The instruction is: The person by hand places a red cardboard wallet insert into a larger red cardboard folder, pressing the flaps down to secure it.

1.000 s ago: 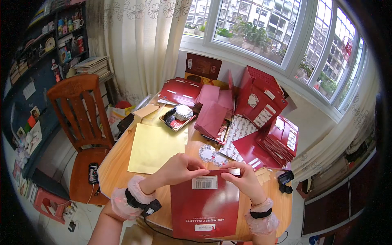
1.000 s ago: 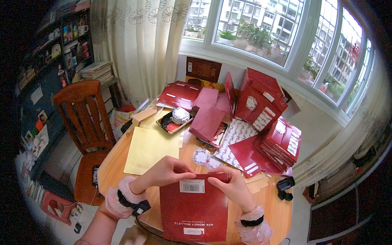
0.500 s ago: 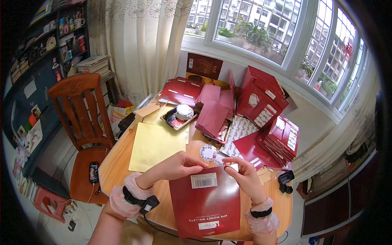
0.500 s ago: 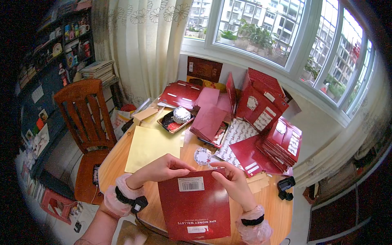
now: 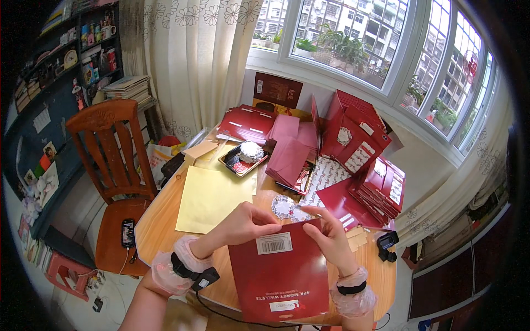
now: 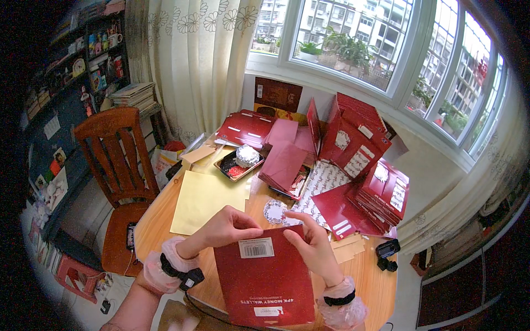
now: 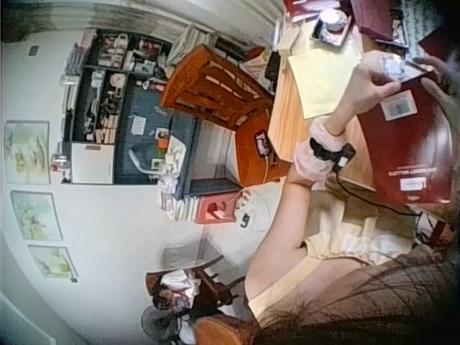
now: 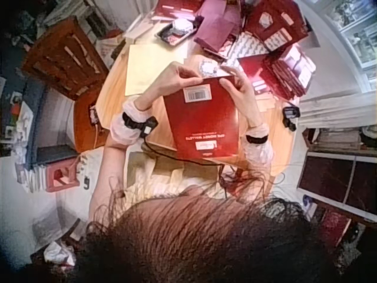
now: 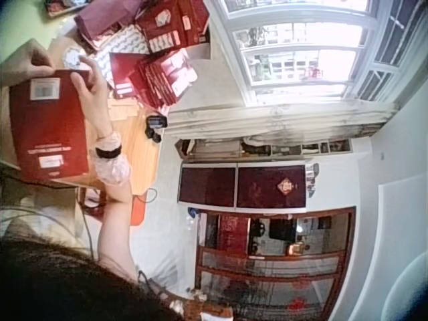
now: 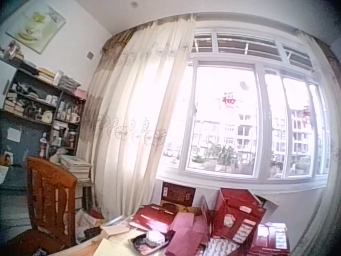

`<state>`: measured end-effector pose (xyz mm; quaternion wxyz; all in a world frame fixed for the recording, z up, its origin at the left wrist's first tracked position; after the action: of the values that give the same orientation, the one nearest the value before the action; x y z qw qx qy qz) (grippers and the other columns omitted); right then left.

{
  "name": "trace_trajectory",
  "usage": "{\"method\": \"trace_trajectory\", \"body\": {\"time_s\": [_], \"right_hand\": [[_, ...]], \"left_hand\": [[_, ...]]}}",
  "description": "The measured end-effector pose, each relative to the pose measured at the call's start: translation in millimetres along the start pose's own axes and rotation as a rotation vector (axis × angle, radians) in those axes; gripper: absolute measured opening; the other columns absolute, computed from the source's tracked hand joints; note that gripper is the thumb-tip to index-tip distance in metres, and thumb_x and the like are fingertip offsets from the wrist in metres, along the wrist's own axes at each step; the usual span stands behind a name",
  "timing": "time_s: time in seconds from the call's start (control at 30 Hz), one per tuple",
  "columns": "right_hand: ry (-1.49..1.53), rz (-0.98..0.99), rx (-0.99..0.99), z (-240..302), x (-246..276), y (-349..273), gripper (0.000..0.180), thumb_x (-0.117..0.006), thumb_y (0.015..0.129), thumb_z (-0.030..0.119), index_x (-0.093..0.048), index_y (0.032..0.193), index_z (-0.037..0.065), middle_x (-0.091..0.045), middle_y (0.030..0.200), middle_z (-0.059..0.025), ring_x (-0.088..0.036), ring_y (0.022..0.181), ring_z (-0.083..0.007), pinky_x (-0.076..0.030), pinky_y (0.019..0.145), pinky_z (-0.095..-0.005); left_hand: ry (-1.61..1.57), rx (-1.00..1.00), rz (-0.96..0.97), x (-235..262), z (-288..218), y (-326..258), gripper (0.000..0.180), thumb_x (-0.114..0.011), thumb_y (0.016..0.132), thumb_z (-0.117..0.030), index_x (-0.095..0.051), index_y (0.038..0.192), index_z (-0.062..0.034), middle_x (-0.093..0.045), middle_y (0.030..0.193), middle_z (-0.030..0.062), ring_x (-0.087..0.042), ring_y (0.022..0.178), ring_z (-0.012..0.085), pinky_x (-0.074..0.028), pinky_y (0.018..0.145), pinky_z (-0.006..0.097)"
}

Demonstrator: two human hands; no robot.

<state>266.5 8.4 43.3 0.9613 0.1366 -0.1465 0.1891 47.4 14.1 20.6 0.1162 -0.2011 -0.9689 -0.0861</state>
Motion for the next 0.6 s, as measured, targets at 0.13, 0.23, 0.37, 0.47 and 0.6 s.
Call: {"method": "trace_trajectory", "body": {"time_s": [0.13,0.23,0.37,0.47,0.6], "right_hand": [[0.221,0.044,-0.063,0.3,2.6,-8.7,0.046,-0.059,0.097,0.005,-0.046,0.141,0.003,-0.059,0.113,-0.0020,-0.053,0.101,-0.0082,-0.041,0.086,-0.0225],[0.138,0.186,-0.040,-24.3,42.7,-27.8,0.053,-0.049,0.101,0.007,-0.030,0.151,0.001,-0.047,0.144,-0.0105,-0.045,0.133,-0.0204,-0.032,0.113,-0.0314],[0.448,0.130,-0.122,-32.7,70.5,-44.7,0.051,-0.053,0.102,0.016,-0.035,0.148,0.000,-0.050,0.142,-0.0121,-0.051,0.129,-0.0220,-0.042,0.107,-0.0349],[0.691,-0.019,-0.173,-68.1,75.6,-45.6,0.045,-0.054,0.102,0.020,-0.043,0.141,0.001,-0.056,0.134,-0.0112,-0.060,0.116,-0.0207,-0.050,0.100,-0.0352],[0.627,-0.238,-0.298,-98.9,60.0,-40.3,0.034,-0.062,0.098,0.015,-0.054,0.128,0.002,-0.066,0.117,-0.0062,-0.067,0.096,-0.0153,-0.056,0.085,-0.0319]], "left_hand": [[-0.190,0.054,-0.138,13.7,18.5,3.0,0.025,-0.074,0.089,-0.024,-0.076,0.099,-0.0008,-0.075,0.086,0.0061,-0.066,0.074,0.0096,-0.053,0.069,0.026],[-0.293,0.147,-0.211,22.8,26.9,7.2,0.027,-0.073,0.090,-0.025,-0.074,0.101,-0.0005,-0.074,0.087,0.0049,-0.067,0.074,0.0094,-0.053,0.067,0.025],[-0.583,0.133,-0.302,25.4,42.3,14.1,0.024,-0.070,0.093,-0.021,-0.071,0.105,0.0004,-0.072,0.091,0.0047,-0.068,0.073,0.0103,-0.056,0.067,0.024],[-0.694,0.132,-0.363,11.7,57.4,18.5,0.021,-0.066,0.096,-0.020,-0.070,0.106,-0.0017,-0.072,0.094,0.0052,-0.068,0.078,0.0100,-0.057,0.067,0.025],[-0.852,0.167,-0.383,-7.0,63.5,17.4,0.023,-0.062,0.099,-0.021,-0.067,0.114,-0.0041,-0.072,0.099,0.0048,-0.070,0.081,0.0108,-0.057,0.068,0.025]]}}
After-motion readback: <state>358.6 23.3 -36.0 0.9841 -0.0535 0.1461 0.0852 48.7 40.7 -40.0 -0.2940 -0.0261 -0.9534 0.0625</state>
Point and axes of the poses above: each hand's wrist, its own y-axis towards the middle knuckle, its own x-axis out of the back of the hand, z = x × y, the point moved 4 cm from there along y, towards the middle knuckle
